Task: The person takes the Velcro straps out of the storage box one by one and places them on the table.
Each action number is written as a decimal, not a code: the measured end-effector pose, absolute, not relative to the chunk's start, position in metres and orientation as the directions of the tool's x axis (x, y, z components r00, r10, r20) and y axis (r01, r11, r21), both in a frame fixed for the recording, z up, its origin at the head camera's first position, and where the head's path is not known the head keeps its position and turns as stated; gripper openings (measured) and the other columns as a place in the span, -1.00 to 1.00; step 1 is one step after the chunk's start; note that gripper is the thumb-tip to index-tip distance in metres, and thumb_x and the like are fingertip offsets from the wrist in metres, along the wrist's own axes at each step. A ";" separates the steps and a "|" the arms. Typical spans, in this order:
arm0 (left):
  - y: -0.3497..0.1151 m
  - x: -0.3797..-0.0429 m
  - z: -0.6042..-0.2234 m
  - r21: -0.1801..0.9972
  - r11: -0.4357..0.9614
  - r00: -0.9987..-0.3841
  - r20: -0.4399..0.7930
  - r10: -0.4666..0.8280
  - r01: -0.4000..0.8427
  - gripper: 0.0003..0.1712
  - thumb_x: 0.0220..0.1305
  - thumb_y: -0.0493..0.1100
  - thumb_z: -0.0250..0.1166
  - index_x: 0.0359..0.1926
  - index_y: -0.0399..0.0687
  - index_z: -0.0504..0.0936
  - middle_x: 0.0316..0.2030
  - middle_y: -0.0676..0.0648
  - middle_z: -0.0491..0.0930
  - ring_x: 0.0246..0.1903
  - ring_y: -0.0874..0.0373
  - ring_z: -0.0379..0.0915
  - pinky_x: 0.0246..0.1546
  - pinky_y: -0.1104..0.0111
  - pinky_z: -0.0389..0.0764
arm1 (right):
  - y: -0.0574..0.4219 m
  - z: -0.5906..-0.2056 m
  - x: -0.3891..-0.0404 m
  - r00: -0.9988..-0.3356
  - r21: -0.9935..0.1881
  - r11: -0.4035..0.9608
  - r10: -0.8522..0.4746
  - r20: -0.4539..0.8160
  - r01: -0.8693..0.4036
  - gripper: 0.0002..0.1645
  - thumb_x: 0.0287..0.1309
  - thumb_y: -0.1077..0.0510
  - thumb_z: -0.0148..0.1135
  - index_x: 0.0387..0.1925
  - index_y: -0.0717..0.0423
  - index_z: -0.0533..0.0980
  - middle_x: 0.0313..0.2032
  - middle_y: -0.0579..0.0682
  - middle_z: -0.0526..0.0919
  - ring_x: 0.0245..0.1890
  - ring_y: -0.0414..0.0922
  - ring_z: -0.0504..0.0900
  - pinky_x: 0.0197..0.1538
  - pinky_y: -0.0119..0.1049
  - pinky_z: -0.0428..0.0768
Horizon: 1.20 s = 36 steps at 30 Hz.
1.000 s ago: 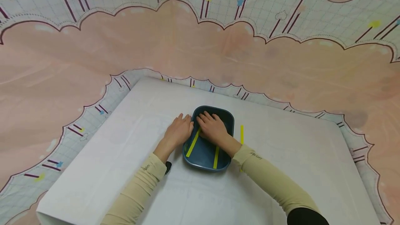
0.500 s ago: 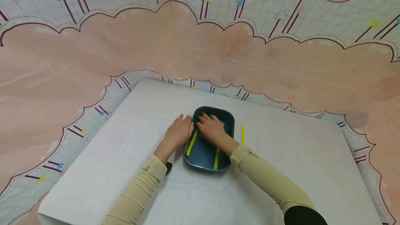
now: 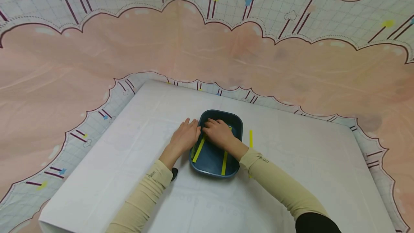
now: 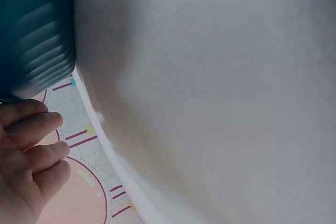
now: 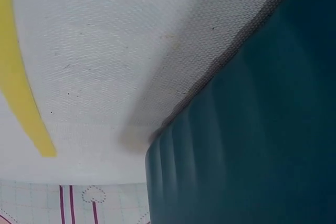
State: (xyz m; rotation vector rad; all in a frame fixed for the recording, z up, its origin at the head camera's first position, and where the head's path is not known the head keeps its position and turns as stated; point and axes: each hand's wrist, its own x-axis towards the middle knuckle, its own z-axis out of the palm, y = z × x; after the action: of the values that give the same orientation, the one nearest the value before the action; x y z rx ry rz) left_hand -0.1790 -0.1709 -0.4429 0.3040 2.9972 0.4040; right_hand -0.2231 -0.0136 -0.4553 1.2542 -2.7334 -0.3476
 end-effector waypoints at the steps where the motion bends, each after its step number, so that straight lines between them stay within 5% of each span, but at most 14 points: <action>1: -0.171 -0.179 -0.443 0.271 0.945 -0.975 -0.072 0.211 0.185 -0.42 0.58 -0.03 -0.19 0.39 -0.34 0.29 0.37 -0.26 0.29 0.43 -0.20 0.03 0.42 0.03 0.08 | -0.013 -0.455 -0.223 -0.643 0.253 0.624 -0.766 0.009 -0.739 -0.67 0.34 0.00 0.20 0.09 -0.11 0.62 0.18 -0.06 0.58 0.29 -0.08 0.42 0.24 -0.11 0.46; 21: -0.169 -0.179 -0.441 0.280 0.942 -0.974 -0.075 0.214 0.185 -0.41 0.57 -0.02 -0.19 0.39 -0.33 0.30 0.38 -0.26 0.28 0.43 -0.20 0.03 0.42 0.02 0.07 | -0.008 -0.447 -0.235 -0.525 0.211 0.506 -0.850 -0.047 -0.836 -0.66 0.38 0.15 0.15 0.14 -0.08 0.58 0.05 -0.01 0.63 0.11 -0.05 0.55 0.13 -0.14 0.55; 31: -0.169 -0.178 -0.443 0.277 0.941 -0.973 -0.064 0.221 0.195 -0.43 0.58 -0.05 -0.19 0.37 -0.34 0.31 0.37 -0.26 0.30 0.41 -0.21 0.06 0.41 0.03 0.10 | -0.001 -0.450 -0.236 -0.324 0.345 0.298 -0.946 -0.019 -0.890 -0.73 0.39 0.18 0.10 0.07 0.07 0.53 0.01 -0.04 0.67 0.09 -0.11 0.58 0.24 -0.20 0.46; 36: -0.170 -0.178 -0.444 0.283 0.941 -0.977 -0.052 0.207 0.184 -0.44 0.57 -0.06 -0.17 0.36 -0.35 0.32 0.35 -0.26 0.32 0.41 -0.21 0.07 0.41 0.03 0.10 | 0.002 -0.449 -0.237 -0.278 0.334 0.251 -0.960 -0.034 -0.908 -0.78 0.41 0.19 0.07 0.03 0.10 0.48 -0.01 -0.01 0.68 0.08 -0.09 0.60 0.27 -0.21 0.44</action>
State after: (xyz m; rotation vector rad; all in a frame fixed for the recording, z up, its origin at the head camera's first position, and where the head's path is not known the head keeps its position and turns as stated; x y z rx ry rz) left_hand -0.1782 -0.1702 -0.4435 0.3043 3.0148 0.4281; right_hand -0.2367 0.0018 -0.4486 1.7686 -2.3391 -0.4341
